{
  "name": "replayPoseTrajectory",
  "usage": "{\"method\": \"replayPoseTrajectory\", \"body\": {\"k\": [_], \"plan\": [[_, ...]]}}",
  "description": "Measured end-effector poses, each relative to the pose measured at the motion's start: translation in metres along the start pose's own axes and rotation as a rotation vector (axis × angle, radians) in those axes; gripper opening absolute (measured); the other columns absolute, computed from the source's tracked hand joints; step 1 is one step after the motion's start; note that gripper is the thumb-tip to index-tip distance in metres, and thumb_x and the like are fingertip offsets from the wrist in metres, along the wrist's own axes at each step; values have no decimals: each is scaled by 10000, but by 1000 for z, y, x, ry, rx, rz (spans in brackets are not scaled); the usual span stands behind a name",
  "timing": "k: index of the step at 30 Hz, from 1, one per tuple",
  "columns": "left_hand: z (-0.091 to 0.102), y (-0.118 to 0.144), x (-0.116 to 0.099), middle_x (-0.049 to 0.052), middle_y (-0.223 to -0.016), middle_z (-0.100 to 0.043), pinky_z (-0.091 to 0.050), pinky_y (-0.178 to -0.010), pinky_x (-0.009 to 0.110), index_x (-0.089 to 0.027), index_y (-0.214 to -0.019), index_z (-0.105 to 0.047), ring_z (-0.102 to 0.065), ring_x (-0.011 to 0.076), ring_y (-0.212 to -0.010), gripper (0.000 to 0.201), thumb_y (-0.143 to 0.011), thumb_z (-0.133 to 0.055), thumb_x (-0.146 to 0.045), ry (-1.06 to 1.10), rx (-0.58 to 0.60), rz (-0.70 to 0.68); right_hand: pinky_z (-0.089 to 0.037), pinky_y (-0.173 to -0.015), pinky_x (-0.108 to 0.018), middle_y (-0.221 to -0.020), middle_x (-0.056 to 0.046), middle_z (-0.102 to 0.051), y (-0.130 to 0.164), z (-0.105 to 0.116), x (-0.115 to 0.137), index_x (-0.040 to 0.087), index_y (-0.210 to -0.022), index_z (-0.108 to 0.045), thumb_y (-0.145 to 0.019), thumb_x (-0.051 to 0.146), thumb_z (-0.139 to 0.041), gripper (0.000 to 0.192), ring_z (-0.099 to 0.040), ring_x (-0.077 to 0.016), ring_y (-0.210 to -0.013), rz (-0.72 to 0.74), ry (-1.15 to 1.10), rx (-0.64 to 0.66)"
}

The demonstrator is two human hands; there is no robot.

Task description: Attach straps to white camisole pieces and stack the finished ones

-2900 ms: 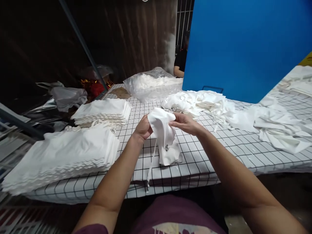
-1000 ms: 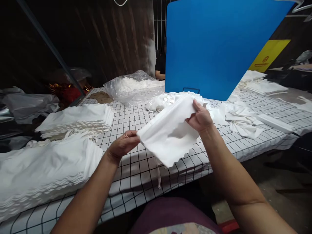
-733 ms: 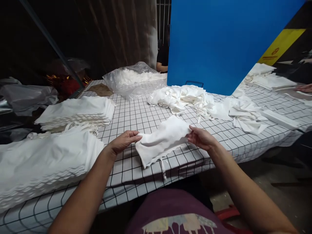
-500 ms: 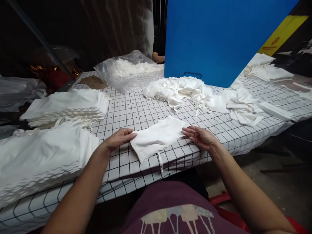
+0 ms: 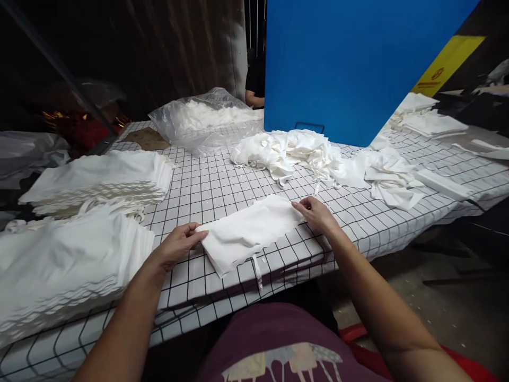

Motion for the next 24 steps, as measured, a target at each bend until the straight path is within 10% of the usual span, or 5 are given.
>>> {"method": "replayPoseTrajectory", "body": {"k": [9,15,20,24], "plan": [[-4,8,3,2,-657,-629,-413,-534,208,-159,-776,-604,-543,121,-602,457,-581,-893,-453,-37,21,95,-367,-529,-279,-654,-19,-608,27,33,-14,195,-705,-607,-796,529,-642,348,-513,-149,-576,-58,-72,221],[-12,29,30,53,-827,-739,-471,-608,271,-180,-1189,-492,-652,191,-664,750,-600,-876,-440,-106,-133,119,-417,-546,-294,-814,-90,-695,55,30,-38,181,-784,-643,-806,711,-571,536,-609,-192,-641,-206,-7,310],[-23,42,38,39,-734,-709,-497,-668,307,-135,-1037,-590,-659,209,-672,632,-588,-829,-509,-217,-123,126,-349,-532,-271,-655,-17,-616,57,19,-19,212,-716,-572,-786,657,-625,453,-517,-162,-594,-88,240,226],[-28,51,26,57,-796,-715,-510,-702,290,-125,-876,-632,-653,190,-738,527,-562,-849,-490,23,-113,111,-308,-490,-247,-604,10,-506,63,24,-11,201,-685,-509,-832,628,-594,460,-428,-123,-549,-47,14,276]]}}
Point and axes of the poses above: each hand's wrist, its own y-axis away from the middle knuckle, its own z-axis out of the back of the hand, x = y × z, the point moved 6 cm from there along -y, towards the middle knuckle
